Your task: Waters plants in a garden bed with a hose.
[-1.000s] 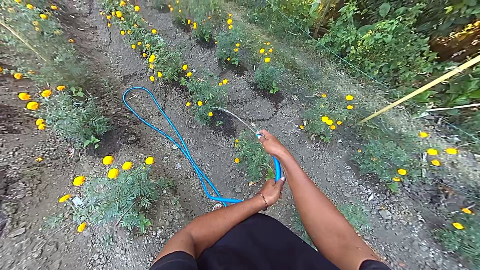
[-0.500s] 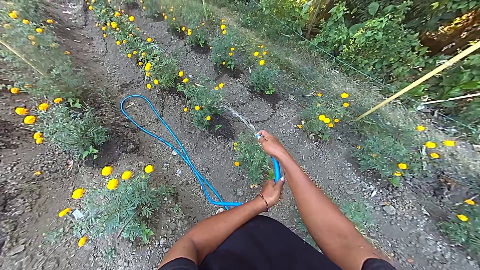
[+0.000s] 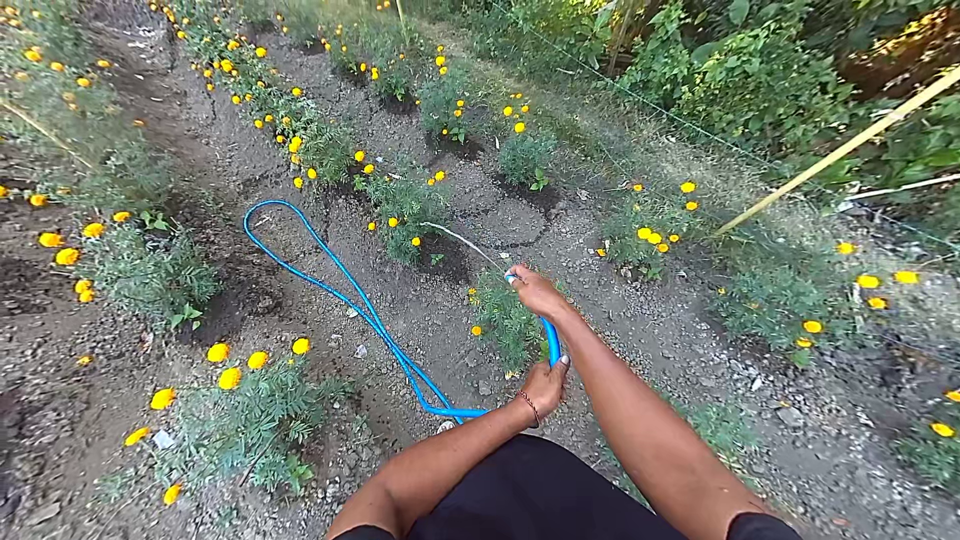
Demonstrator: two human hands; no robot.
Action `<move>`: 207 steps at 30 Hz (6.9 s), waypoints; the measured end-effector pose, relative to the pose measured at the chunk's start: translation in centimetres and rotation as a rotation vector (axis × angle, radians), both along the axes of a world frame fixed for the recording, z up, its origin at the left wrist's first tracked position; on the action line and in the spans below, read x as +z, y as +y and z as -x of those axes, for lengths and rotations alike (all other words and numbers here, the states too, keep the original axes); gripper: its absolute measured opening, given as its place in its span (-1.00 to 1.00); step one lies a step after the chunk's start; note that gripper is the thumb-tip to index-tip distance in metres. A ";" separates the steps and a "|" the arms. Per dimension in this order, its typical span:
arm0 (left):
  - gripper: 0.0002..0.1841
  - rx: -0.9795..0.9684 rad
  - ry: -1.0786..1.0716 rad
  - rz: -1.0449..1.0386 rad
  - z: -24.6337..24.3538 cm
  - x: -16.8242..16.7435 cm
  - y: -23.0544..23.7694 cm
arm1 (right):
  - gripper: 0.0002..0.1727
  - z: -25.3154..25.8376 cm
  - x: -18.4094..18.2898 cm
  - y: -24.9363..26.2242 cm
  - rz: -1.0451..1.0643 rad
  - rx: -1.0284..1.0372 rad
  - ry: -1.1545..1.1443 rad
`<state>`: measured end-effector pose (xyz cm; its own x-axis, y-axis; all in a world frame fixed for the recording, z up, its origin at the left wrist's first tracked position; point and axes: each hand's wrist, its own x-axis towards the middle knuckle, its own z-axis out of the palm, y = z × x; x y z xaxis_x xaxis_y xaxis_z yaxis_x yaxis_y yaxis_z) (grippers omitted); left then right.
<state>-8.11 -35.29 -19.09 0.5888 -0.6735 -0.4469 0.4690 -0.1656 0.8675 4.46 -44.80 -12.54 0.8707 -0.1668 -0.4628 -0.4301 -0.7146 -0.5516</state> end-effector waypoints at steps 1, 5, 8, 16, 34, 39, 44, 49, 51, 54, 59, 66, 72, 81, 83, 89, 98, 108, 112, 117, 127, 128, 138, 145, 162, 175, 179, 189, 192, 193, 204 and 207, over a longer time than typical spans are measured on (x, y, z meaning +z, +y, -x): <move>-0.51 0.001 -0.008 0.000 0.0 0.0 0.0 | -0.59 0.0 0.0 0.0 -0.001 0.002 -0.001; -0.50 -0.001 -0.013 -0.010 0.0 0.2 0.1 | -0.57 0.1 0.1 0.0 -0.005 0.008 0.007; -0.50 -0.003 -0.018 -0.018 0.0 0.1 0.1 | -0.58 0.1 0.1 0.0 -0.012 0.008 -0.003; -0.47 -0.021 -0.054 -0.041 0.0 0.5 0.3 | -0.60 0.3 0.3 0.2 -0.031 -0.003 -0.017; -0.48 -0.043 -0.016 -0.045 0.2 -0.1 0.2 | -0.60 0.5 -0.6 -0.7 0.010 -0.055 0.017; -0.49 -0.042 0.008 -0.032 0.2 0.0 0.2 | -0.60 0.5 -0.7 -0.7 0.029 -0.080 0.036; -0.49 -0.029 0.042 -0.016 0.3 -0.1 0.1 | -0.59 0.5 -0.8 -0.7 0.041 -0.094 0.076; -0.50 -0.033 0.057 0.002 0.4 -0.1 0.1 | -0.60 0.6 -1.2 -1.1 0.041 -0.085 0.089; -0.50 -0.049 0.058 -0.008 0.5 0.0 0.1 | -0.60 0.7 -1.3 -1.3 0.040 -0.088 0.100; -0.50 -0.053 0.071 -0.003 0.6 0.1 -0.1 | -0.61 0.9 -1.4 -1.5 0.045 -0.095 0.118; -0.49 -0.068 0.091 0.008 0.7 0.2 -0.3 | -0.60 1.1 -1.6 -1.8 0.049 -0.113 0.163; -0.49 -0.078 0.100 0.003 1.0 0.3 -0.5 | -0.62 1.3 -1.9 -2.2 0.065 -0.098 0.184; -0.50 -0.079 0.117 0.019 1.1 0.4 -0.4 | -0.61 1.4 -1.7 -2.0 0.065 -0.106 0.195; -0.49 -0.076 0.144 0.025 1.2 0.1 -0.3 | -0.60 1.5 -2.0 -1.9 0.093 -0.104 0.221; -0.49 -0.073 0.146 0.021 1.1 0.3 -0.2 | -0.61 1.5 -1.9 -1.8 0.083 -0.116 0.209; -0.50 -0.033 0.109 0.029 0.8 0.0 -0.1 | -0.56 1.2 -1.1 -1.0 0.061 -0.098 0.080; -0.51 0.030 0.063 0.014 0.3 -0.3 0.3 | -0.58 0.3 -0.7 0.2 0.033 -0.075 -0.013; -0.49 0.099 0.014 0.010 -0.1 -0.6 0.5 | -0.59 -0.5 -0.2 1.5 0.033 0.015 -0.032; -0.49 0.129 0.019 0.029 0.2 -1.4 0.0 | -0.58 -0.5 -0.9 1.1 0.015 0.040 -0.048; -0.47 -0.069 -0.144 -0.122 0.2 -1.5 -1.3 | -0.55 2.1 -2.4 -4.4 -0.086 -0.297 -0.120; -0.38 -0.656 -0.375 -0.360 4.5 -0.9 -8.1 | -0.54 16.3 -6.6 -16.0 -0.239 -1.039 -0.231; -0.38 -0.683 -0.371 -0.366 5.4 -1.0 -8.9 | -0.54 17.6 -6.7 -16.8 -0.240 -1.052 -0.234; -0.40 -0.769 -0.385 -0.408 15.1 -0.5 -16.6 | -0.59 28.2 -6.3 -24.2 -0.366 -1.080 -0.242; -0.43 -0.728 -0.331 -0.371 22.6 -0.4 -21.1 | -0.56 34.9 -5.6 -28.8 -0.364 -1.004 -0.211; -0.45 -0.760 -0.241 -0.240 32.3 0.4 -26.1 | -0.58 44.0 -2.2 -33.2 -0.256 -0.914 -0.145; -0.45 -0.711 -0.185 -0.117 37.0 0.4 -26.5 | -0.63 48.5 -0.1 -33.1 -0.163 -0.863 -0.202; -0.44 -0.725 -0.249 -0.170 38.0 1.1 -29.0 | -0.59 49.3 -0.9 -35.9 -0.169 -0.829 -0.175; -0.43 -0.553 -0.285 -0.242 51.1 -1.5 -43.4 | -0.56 59.3 -3.8 -49.5 -0.206 -0.635 -0.180; -0.43 -0.582 -0.243 -0.271 57.0 0.0 -47.3 | -0.57 65.5 -3.8 -53.9 -0.261 -0.627 -0.212; -0.42 -0.589 -0.239 -0.268 58.6 0.6 -48.6 | -0.57 67.2 -3.6 -55.2 -0.271 -0.619 -0.214; -0.45 -0.530 -0.139 -0.241 66.5 1.5 -52.9 | -0.61 74.4 -2.7 -59.5 -0.299 -0.613 -0.213; -0.48 -0.495 -0.104 -0.217 66.7 0.5 -51.3 | -0.60 74.4 -3.1 -58.0 -0.254 -0.619 -0.227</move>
<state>-74.79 -86.58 -18.62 0.2736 -0.7799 -0.5630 0.2032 -0.5252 0.8263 -69.92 -102.76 -15.69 0.7300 -0.5738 -0.3713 -0.5709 -0.2132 -0.7929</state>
